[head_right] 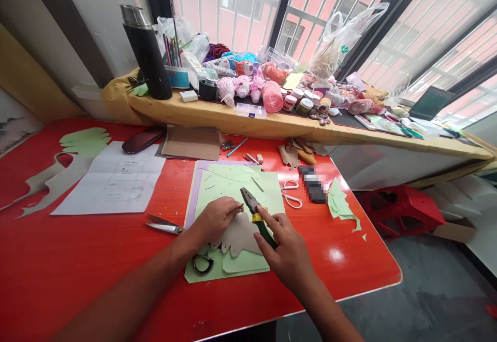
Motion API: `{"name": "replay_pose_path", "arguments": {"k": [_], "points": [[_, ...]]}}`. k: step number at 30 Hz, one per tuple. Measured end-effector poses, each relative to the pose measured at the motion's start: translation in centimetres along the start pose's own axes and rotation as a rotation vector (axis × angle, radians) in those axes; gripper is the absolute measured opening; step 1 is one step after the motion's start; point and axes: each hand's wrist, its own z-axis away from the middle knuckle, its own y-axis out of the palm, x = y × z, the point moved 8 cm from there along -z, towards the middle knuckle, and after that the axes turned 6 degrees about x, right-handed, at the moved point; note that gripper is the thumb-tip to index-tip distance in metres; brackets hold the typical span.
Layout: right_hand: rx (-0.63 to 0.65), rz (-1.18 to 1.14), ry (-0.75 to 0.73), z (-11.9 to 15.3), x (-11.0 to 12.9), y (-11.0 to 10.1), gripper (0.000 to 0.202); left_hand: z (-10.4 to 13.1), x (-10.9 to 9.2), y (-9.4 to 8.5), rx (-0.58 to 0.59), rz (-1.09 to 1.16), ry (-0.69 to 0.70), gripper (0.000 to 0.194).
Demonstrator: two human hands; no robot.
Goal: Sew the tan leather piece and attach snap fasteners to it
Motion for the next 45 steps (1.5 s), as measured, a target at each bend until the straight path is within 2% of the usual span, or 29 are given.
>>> {"name": "replay_pose_path", "arguments": {"k": [8, 17, 20, 22, 24, 27, 29, 30, 31, 32, 34, 35, 37, 39, 42, 45], "points": [[0.004, 0.139, -0.061, -0.6, 1.5, -0.7, 0.053, -0.1, -0.2, -0.1, 0.024, 0.001, -0.022, 0.025], [0.058, 0.234, -0.094, -1.1, 1.6, 0.6, 0.054, -0.2, -0.2, -0.2, 0.030, 0.072, -0.020, 0.027], [0.078, 0.266, -0.115, -1.5, 1.8, 0.3, 0.054, -0.2, -0.3, -0.3, 0.030, 0.076, -0.009, 0.027], [0.072, 0.287, -0.152, -1.8, 2.5, -1.0, 0.054, -0.2, -0.2, -0.3, 0.026, 0.044, -0.015, 0.025], [0.013, 0.290, -0.201, -2.0, 3.7, -3.3, 0.053, -0.2, -0.1, -0.2, 0.021, 0.017, -0.024, 0.024], [-0.188, 0.181, -0.235, -2.0, 5.1, -7.1, 0.056, -0.2, 0.1, 0.1, 0.022, 0.009, -0.019, 0.024], [-0.332, 0.090, -0.215, -1.7, 4.9, -8.0, 0.060, -0.2, 0.2, 0.3, 0.025, 0.004, -0.005, 0.025], [-0.374, 0.073, -0.197, -1.5, 4.4, -7.5, 0.061, -0.2, 0.2, 0.3, 0.025, 0.003, 0.000, 0.025], [-0.327, 0.080, -0.180, -1.5, 3.6, -6.0, 0.058, -0.1, 0.2, 0.2, 0.019, 0.004, 0.002, 0.025], [-0.207, 0.090, -0.174, -1.5, 2.8, -3.7, 0.054, -0.1, 0.2, 0.2, 0.014, 0.005, 0.003, 0.025], [-0.050, 0.069, -0.090, -1.2, 0.2, -0.2, 0.049, -0.1, 0.2, 0.0, 0.007, 0.003, 0.001, 0.024], [-0.016, 0.063, -0.045, -0.9, -1.1, 0.8, 0.049, -0.1, 0.2, 0.1, 0.017, -0.004, 0.002, 0.024], [-0.072, 0.013, 0.038, -0.3, -3.3, 0.8, 0.053, -0.1, 0.1, 0.0, 0.025, -0.013, 0.012, 0.023], [-0.103, -0.032, 0.079, 0.2, -4.3, -0.1, 0.055, -0.1, 0.1, 0.0, 0.020, -0.015, 0.009, 0.023], [-0.116, -0.121, 0.085, 0.5, -4.1, -1.2, 0.056, -0.1, 0.1, 0.0, 0.023, -0.011, -0.002, 0.022], [-0.091, -0.112, 0.047, 0.6, -2.7, -0.8, 0.056, 0.0, 0.0, 0.0, 0.026, -0.005, -0.006, 0.022]]}}
